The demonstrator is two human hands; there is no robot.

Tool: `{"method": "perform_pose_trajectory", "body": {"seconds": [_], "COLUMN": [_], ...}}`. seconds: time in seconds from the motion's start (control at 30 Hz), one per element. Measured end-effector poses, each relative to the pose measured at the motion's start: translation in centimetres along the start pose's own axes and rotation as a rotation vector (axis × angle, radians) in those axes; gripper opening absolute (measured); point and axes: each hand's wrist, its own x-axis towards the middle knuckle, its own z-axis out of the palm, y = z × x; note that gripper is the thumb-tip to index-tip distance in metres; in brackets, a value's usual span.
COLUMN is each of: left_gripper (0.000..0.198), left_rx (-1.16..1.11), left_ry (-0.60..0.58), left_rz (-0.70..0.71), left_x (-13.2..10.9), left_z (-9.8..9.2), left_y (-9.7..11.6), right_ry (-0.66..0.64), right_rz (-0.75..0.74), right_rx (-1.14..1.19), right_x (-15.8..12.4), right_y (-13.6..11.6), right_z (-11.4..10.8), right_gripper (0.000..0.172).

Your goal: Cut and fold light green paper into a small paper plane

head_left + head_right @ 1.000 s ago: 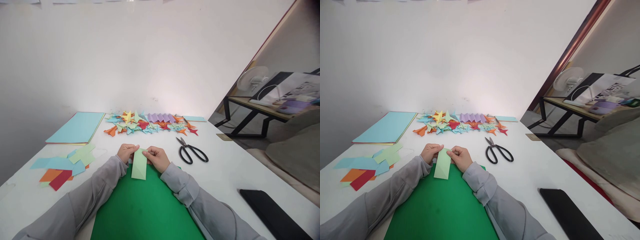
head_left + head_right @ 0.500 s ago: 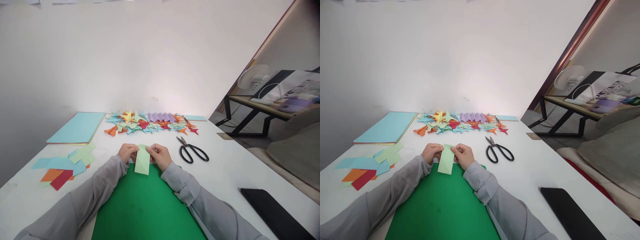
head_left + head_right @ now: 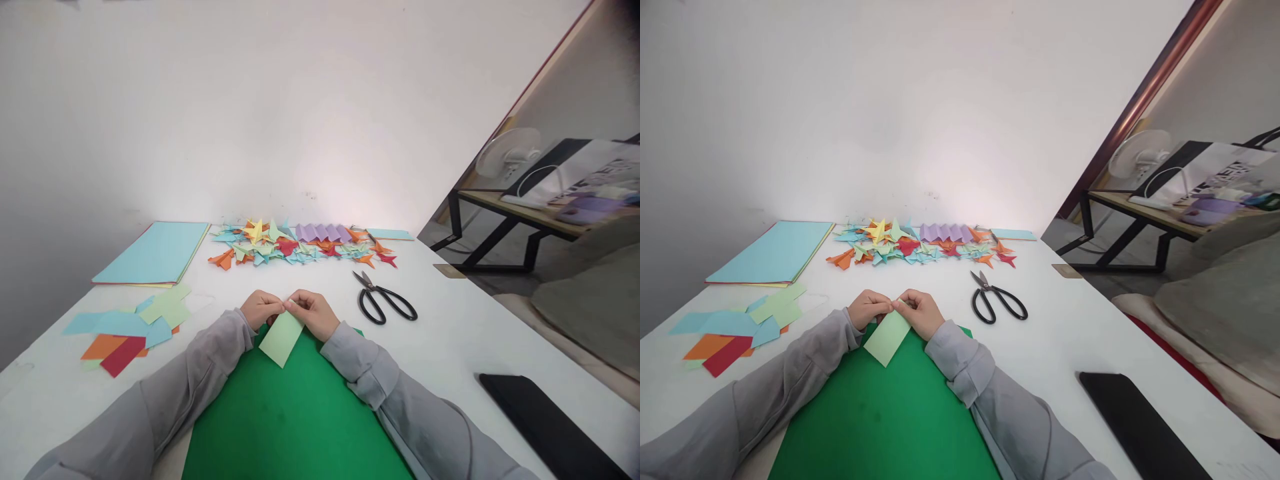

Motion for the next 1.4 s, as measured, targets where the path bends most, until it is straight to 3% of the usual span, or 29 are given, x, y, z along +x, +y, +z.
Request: {"method": "perform_pose_trajectory", "body": {"seconds": [0.3, 0.63, 1.0, 1.4], "left_gripper": [0.020, 0.018, 0.014, 0.019], "left_rx": [0.041, 0.012, -0.071, -0.144], "left_ry": [0.018, 0.029, 0.019, 0.038], "left_rz": [-0.012, -0.010, -0.057, 0.014], "left_x": [0.4, 0.3, 0.3, 0.0], "left_z": [0.0, -0.1, -0.8, -1.7], "left_y": [-0.3, -0.3, -0.7, -1.0], "right_ry": [0.110, 0.260, 0.440, 0.454], "right_rz": [0.041, 0.202, 0.171, 0.141], "right_rx": [0.041, 0.213, 0.434, 0.512], "right_x": [-0.1, 0.0, 0.8, 1.2], "right_y": [0.2, -0.2, 0.0, 0.3], "right_z": [0.0, -0.2, -1.1, -2.1], "right_gripper": [0.023, 0.022, 0.024, 0.026]}}
